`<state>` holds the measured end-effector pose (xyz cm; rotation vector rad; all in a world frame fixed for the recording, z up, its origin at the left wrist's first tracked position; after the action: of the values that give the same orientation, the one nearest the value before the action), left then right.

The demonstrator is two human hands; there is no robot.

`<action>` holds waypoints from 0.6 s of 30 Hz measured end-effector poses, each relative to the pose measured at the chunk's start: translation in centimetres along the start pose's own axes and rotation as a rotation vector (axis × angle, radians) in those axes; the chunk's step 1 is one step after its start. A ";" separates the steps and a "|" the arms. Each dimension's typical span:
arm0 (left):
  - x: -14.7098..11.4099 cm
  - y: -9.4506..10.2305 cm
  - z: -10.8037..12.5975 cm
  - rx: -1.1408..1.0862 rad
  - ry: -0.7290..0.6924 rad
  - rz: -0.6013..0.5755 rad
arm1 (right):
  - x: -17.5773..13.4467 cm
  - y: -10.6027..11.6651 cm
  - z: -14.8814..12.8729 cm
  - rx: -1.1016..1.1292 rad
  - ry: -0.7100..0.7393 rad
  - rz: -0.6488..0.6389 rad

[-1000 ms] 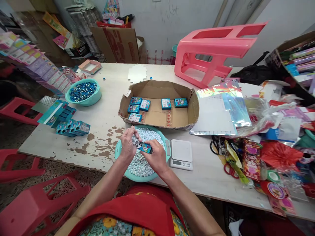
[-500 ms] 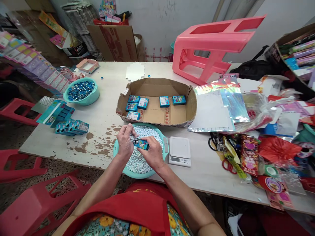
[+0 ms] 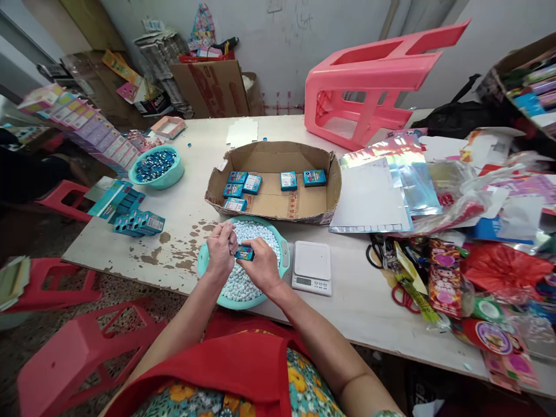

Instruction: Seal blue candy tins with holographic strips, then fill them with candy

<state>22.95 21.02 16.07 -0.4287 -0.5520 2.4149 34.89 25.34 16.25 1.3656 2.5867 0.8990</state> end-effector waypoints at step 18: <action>9.4 2.5 0.0 1.226 -0.362 -0.342 | -6.5 12.2 14.4 0.099 -0.412 0.368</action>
<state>14.60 25.20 13.27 0.5807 0.6875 2.0266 52.44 32.12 9.64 1.8643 2.1336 0.4562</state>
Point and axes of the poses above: each hand's wrist, its own x-axis towards the middle knuckle, its own y-axis out of the back of the hand, z = x × y, the point moved 10 cm from there along x, towards the middle knuckle, and after that the axes turned 8 degrees about -x, right-handed, at the moved point
